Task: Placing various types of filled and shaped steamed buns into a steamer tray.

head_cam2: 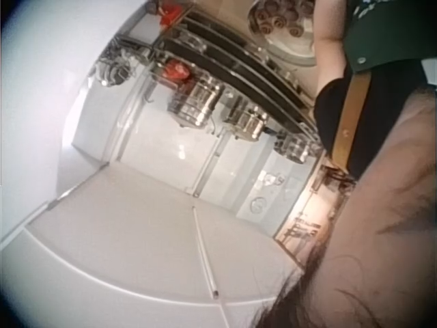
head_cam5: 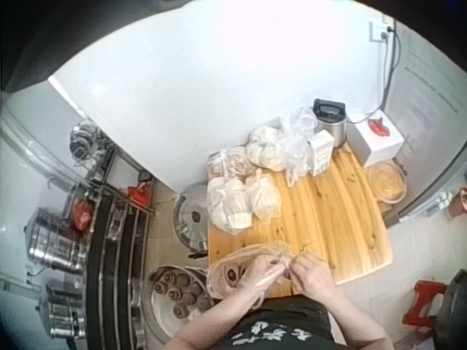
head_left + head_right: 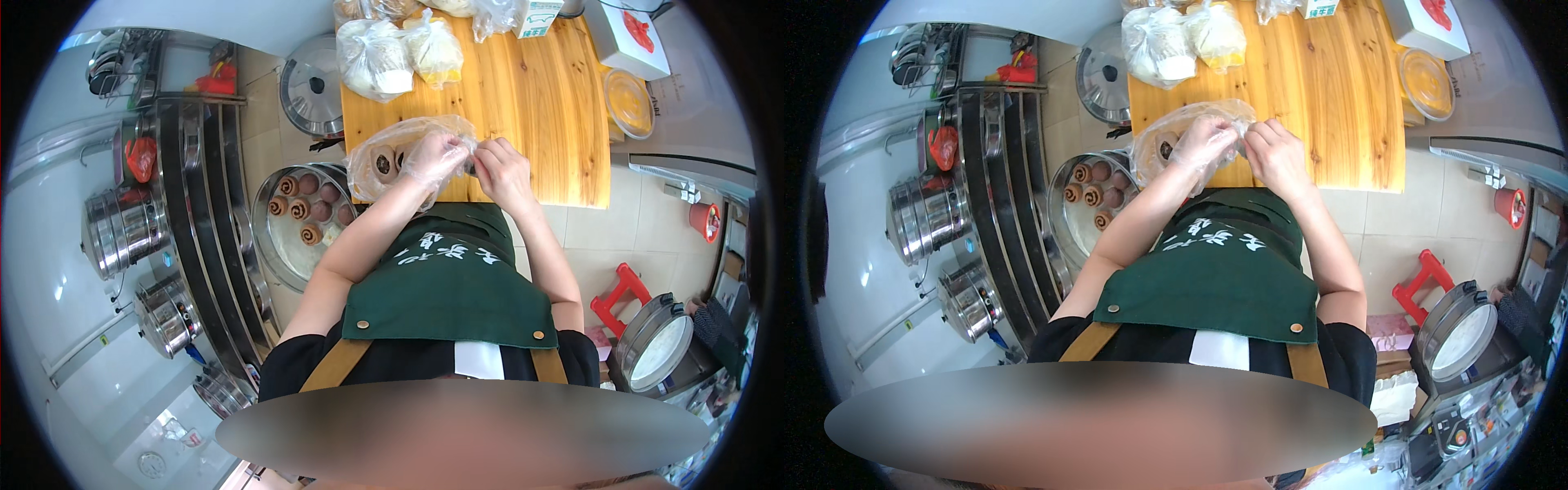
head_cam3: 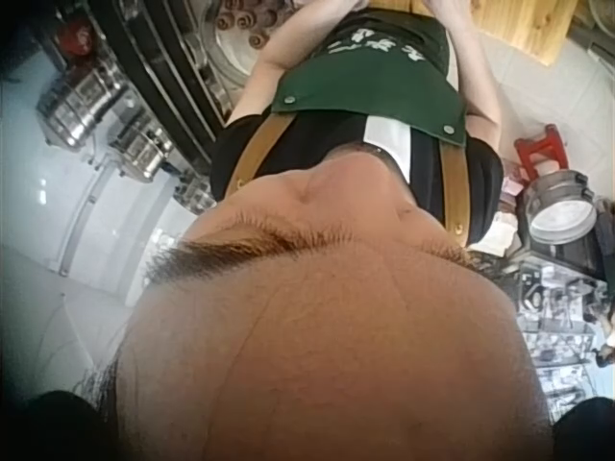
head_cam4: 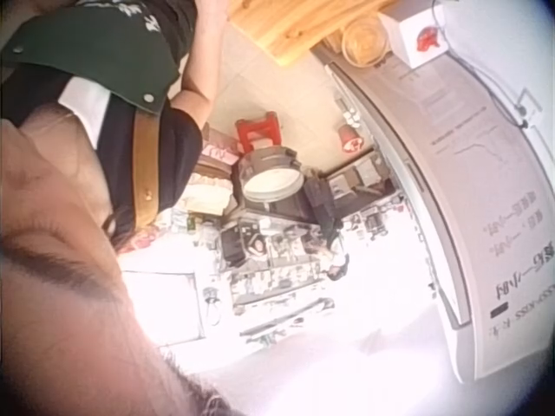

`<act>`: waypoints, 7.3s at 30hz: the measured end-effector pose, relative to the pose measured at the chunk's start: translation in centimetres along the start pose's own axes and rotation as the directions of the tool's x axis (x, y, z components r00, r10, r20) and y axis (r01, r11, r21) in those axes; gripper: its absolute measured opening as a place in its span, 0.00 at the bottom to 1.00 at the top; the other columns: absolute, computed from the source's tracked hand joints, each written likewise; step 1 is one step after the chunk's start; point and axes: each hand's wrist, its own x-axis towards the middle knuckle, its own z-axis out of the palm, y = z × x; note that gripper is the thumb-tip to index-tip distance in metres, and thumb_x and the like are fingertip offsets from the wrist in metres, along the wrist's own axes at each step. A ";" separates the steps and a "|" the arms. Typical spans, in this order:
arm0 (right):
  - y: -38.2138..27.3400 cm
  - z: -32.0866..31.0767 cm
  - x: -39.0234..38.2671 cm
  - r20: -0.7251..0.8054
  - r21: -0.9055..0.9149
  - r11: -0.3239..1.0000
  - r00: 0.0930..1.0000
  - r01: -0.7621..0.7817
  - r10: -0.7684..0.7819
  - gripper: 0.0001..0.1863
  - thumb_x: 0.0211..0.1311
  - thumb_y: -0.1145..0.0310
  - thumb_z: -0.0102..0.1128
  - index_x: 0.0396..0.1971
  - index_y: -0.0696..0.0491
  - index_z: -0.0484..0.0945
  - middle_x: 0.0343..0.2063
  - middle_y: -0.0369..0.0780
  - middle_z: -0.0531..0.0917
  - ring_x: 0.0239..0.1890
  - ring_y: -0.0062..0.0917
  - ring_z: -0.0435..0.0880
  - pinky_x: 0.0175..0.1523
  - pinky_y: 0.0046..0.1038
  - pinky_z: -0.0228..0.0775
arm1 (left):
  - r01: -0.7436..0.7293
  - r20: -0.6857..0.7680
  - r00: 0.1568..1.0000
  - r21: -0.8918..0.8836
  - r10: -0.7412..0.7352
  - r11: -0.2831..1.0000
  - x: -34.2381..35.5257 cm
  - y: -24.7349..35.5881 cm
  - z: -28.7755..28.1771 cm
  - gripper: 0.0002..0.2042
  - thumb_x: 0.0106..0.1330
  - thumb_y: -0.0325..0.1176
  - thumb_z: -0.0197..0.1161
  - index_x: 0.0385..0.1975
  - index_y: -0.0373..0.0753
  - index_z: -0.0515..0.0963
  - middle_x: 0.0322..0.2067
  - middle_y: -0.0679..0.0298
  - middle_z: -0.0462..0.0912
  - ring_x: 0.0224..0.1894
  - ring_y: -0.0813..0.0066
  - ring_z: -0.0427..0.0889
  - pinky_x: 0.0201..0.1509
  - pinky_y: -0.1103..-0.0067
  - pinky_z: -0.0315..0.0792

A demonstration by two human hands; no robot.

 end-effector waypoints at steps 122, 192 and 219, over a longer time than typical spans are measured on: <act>14.5 3.9 -15.3 0.095 0.282 0.514 0.557 -0.810 0.825 0.18 0.48 0.59 0.65 0.32 0.57 0.74 0.18 0.33 0.72 0.17 0.10 0.65 0.20 0.15 0.56 | 0.451 -0.099 0.702 -0.703 -0.705 0.549 10.9 -7.3 8.5 0.11 0.67 0.37 0.43 0.34 0.38 0.70 0.20 0.62 0.73 0.20 0.68 0.74 0.24 0.82 0.70; 5.5 10.4 -2.3 0.896 0.358 -0.508 0.442 -0.783 -0.049 0.54 0.26 0.49 0.75 0.56 0.57 0.57 0.51 0.43 0.68 0.53 0.35 0.68 0.57 0.36 0.62 | 0.218 -0.231 0.858 -0.645 -0.459 0.733 -4.1 -10.1 -3.6 0.07 0.60 0.31 0.55 0.35 0.40 0.73 0.27 0.72 0.74 0.28 0.84 0.71 0.32 0.85 0.67; -12.3 21.6 1.6 0.959 0.271 -0.044 0.273 -0.962 -0.076 0.20 0.63 0.60 0.45 0.47 0.60 0.69 0.43 0.40 0.76 0.46 0.24 0.73 0.52 0.26 0.63 | -0.488 -0.619 0.725 -0.771 -0.302 0.410 -22.0 -14.6 -10.6 0.19 0.61 0.33 0.55 0.50 0.32 0.63 0.46 0.60 0.72 0.48 0.70 0.73 0.53 0.72 0.67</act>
